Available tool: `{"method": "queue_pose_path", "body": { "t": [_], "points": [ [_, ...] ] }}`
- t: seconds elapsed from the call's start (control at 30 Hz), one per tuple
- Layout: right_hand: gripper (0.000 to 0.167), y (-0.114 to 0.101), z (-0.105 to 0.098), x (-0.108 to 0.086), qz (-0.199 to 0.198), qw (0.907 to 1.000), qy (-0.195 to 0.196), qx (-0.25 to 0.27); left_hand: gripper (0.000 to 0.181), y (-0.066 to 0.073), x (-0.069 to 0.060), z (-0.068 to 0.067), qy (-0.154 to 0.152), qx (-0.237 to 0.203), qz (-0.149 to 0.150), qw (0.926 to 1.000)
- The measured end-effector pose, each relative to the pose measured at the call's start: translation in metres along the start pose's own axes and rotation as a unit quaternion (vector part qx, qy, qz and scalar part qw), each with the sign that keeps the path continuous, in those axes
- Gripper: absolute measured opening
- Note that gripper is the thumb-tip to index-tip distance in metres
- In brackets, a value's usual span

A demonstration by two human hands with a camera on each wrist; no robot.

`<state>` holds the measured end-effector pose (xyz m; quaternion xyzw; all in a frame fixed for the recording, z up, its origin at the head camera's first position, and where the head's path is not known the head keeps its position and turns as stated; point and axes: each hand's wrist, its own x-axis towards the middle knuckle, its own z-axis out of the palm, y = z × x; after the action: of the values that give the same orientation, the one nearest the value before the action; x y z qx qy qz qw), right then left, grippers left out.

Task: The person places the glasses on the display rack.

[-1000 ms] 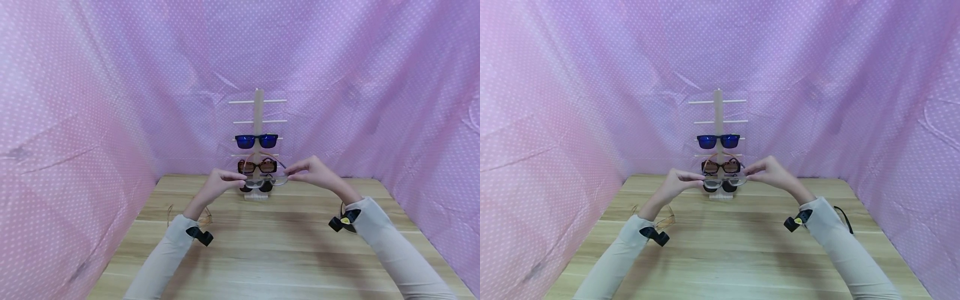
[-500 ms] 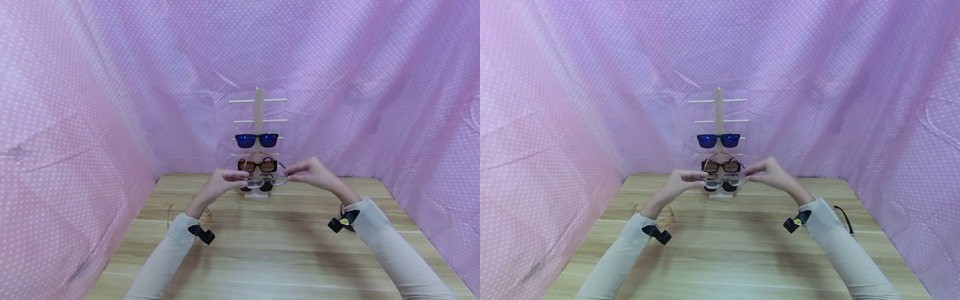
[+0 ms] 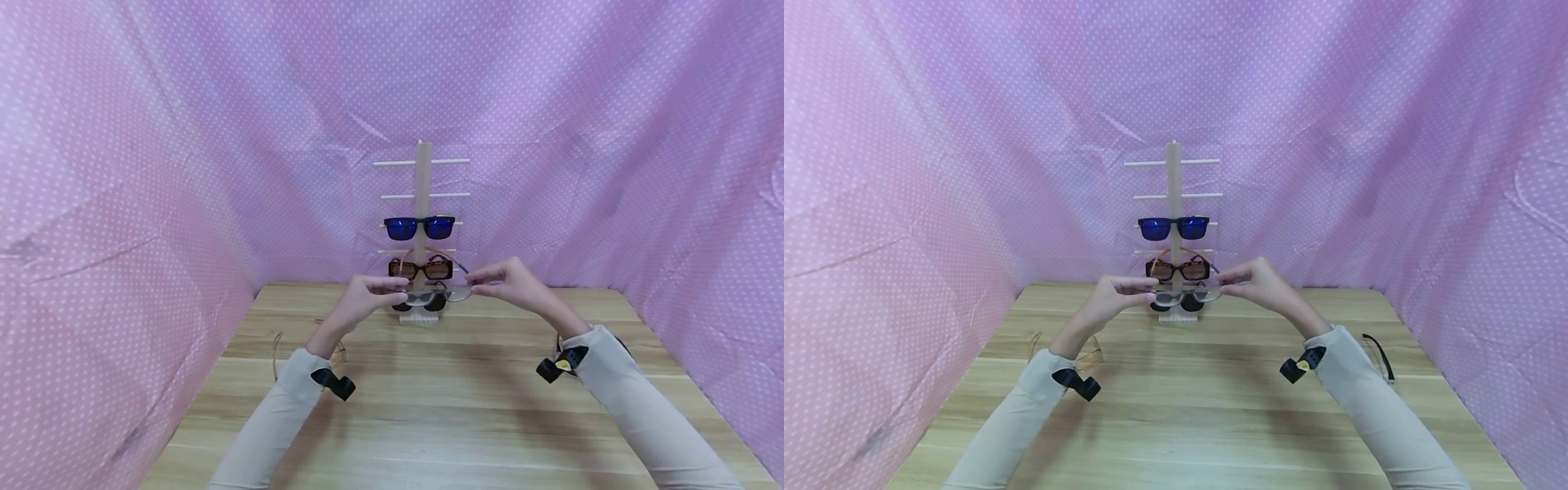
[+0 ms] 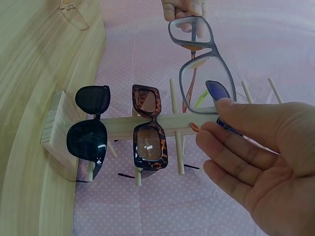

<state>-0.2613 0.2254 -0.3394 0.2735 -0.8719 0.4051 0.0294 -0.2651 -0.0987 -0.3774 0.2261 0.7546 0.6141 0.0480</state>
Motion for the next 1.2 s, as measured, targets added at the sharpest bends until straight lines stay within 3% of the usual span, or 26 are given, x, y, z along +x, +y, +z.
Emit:
{"method": "queue_pose_path", "body": {
  "t": [0.3,0.53,0.8,1.2],
  "points": [
    [0.026,-0.002,-0.003,-0.002,0.023,0.9996,0.007,0.014,0.04,-0.002,0.005,0.007,0.012,-0.007,0.004,0.9999],
    [0.027,-0.004,-0.003,-0.006,0.035,0.9991,0.022,-0.003,0.04,0.0,0.007,0.007,0.013,-0.008,0.008,0.9999],
    [0.027,-0.005,0.004,-0.004,0.029,0.9988,0.035,-0.019,0.036,-0.001,0.009,0.002,0.011,0.0,0.018,0.9998],
    [0.026,0.003,0.007,0.014,0.037,0.9986,0.029,0.022,0.04,-0.009,0.024,-0.011,0.023,-0.02,0.017,0.9994]
  ]
}}
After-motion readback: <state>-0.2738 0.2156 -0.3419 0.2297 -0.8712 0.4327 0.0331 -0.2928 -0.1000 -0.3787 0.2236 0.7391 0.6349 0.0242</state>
